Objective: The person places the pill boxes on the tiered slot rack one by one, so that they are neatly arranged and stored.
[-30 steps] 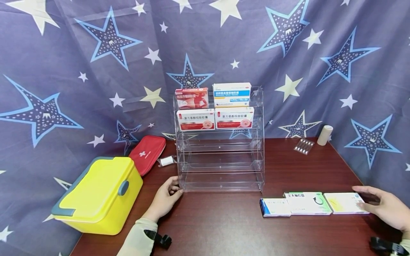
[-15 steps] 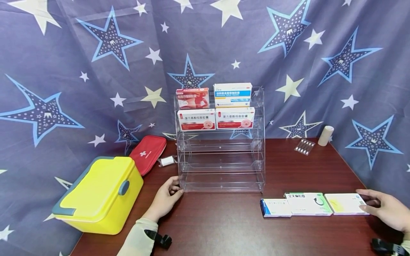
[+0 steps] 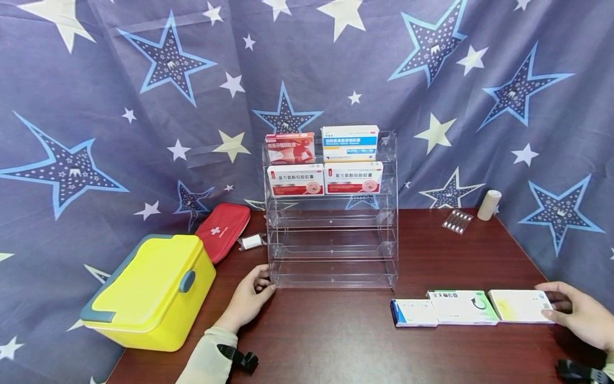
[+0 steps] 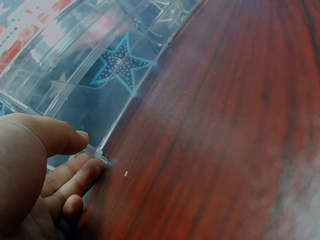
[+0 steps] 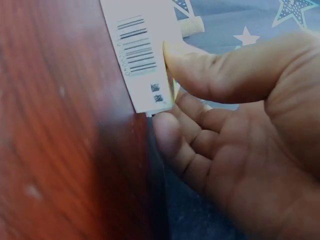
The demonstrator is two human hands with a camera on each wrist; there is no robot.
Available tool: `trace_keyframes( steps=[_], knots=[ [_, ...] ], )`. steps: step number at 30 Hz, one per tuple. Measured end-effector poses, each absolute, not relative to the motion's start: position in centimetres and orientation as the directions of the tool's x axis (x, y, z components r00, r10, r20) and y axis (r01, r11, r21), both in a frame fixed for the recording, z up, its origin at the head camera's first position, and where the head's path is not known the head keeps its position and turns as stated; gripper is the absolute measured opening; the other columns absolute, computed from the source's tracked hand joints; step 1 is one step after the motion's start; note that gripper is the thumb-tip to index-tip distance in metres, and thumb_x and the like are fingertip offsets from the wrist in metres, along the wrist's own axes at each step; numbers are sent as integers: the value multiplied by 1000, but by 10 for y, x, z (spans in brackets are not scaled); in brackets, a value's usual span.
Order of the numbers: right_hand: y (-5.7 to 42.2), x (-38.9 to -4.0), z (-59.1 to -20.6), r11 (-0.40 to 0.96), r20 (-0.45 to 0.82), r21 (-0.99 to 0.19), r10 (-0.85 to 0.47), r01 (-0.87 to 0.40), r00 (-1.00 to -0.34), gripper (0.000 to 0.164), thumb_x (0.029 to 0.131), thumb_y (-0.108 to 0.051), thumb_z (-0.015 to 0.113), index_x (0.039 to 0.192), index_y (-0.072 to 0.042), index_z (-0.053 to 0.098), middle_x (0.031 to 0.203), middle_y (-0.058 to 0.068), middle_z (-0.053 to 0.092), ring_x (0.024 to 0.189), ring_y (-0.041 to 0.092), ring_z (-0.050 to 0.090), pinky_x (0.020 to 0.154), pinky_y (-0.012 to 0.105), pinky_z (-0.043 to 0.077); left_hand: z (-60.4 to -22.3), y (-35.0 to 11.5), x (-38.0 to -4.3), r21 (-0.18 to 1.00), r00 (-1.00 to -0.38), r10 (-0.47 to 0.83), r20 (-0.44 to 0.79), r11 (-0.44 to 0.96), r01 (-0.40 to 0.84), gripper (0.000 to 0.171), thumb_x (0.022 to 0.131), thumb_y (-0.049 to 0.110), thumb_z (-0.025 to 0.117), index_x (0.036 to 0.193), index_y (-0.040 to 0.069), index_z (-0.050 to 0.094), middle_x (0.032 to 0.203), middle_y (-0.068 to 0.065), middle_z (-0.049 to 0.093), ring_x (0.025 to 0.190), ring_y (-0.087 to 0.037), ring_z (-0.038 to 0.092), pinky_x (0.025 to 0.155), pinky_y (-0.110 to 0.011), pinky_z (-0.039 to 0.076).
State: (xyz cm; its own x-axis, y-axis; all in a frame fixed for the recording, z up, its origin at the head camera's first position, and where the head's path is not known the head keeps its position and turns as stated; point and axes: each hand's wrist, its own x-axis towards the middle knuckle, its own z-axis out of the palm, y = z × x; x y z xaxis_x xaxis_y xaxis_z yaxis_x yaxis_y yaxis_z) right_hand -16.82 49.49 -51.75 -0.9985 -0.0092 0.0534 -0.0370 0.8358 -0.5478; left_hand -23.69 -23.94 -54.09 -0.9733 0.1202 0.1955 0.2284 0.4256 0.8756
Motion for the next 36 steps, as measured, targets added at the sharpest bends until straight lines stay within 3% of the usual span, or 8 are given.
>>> trace_keyframes(
  steps=[3, 6, 12, 15, 20, 28, 34, 36],
  knots=[
    [492, -167, -518, 821, 150, -570, 62, -35, -987, 42, 83, 11, 76, 119, 17, 55, 102, 32, 64, 74, -10, 49, 58, 19, 46, -543, -239, -238, 873, -973, 117, 197, 431, 228, 46, 94, 5, 78, 137, 9, 63, 113, -7, 70, 101, -23, 66, 87, -33, 49],
    [489, -167, -517, 817, 239, -576, 130, -33, -962, 33, 82, 16, 74, 112, 15, 60, 94, 26, 67, 72, -11, 47, 56, 17, 43, -545, -239, -239, 867, -973, 107, 204, 441, 230, 47, 93, 4, 79, 137, 8, 62, 113, -7, 70, 101, -22, 67, 87, -33, 50],
    [487, -165, -518, 729, 321, -678, 178, -94, -930, 21, 88, 23, 66, 106, 13, 66, 83, -15, 64, 67, -6, 54, 53, 18, 49, -546, -237, -239, 870, -974, 94, 205, 439, 226, 49, 91, 3, 79, 136, 8, 63, 113, -6, 69, 102, -22, 67, 87, -33, 49],
    [487, -164, -520, 643, 369, -745, 181, -174, -912, 32, 89, 27, 60, 100, -1, 73, 82, -27, 63, 67, -5, 58, 54, 16, 49, -545, -237, -239, 872, -974, 96, 203, 435, 225, 48, 91, 3, 80, 136, 9, 63, 113, -6, 70, 101, -21, 67, 87, -34, 49],
    [487, -169, -519, 555, 457, -783, 210, -279, -864, 50, 89, 28, 58, 96, -18, 77, 80, -25, 67, 64, -6, 59, 55, 12, 47, -545, -236, -239, 861, -976, 82, 203, 460, 218, 48, 91, 0, 79, 135, 9, 63, 111, -7, 70, 100, -22, 67, 87, -34, 49],
    [476, -172, -504, 458, 503, -828, 347, -325, -792, 44, 92, 25, 57, 105, -12, 78, 82, -22, 70, 59, -5, 64, 56, 11, 51, -521, -225, -225, 860, -971, 88, 220, 453, 236, 45, 92, -6, 74, 134, -3, 60, 116, -16, 70, 100, -33, 66, 86, -38, 50],
    [456, -179, -475, 510, 481, -823, 395, -249, -783, 38, 95, 17, 62, 110, -14, 76, 79, -21, 66, 57, -4, 63, 55, 11, 49, -541, -235, -237, 870, -975, 91, 202, 441, 221, 48, 92, -1, 77, 136, 6, 62, 117, -9, 70, 102, -27, 66, 88, -39, 49],
    [445, -182, -463, 544, 476, -809, 386, -222, -790, 31, 96, 14, 64, 113, -9, 74, 79, -21, 64, 58, -4, 63, 56, 11, 49, -544, -237, -239, 875, -975, 98, 202, 429, 224, 48, 92, 2, 79, 136, 9, 63, 117, -7, 70, 101, -24, 66, 88, -37, 49]
  ],
)
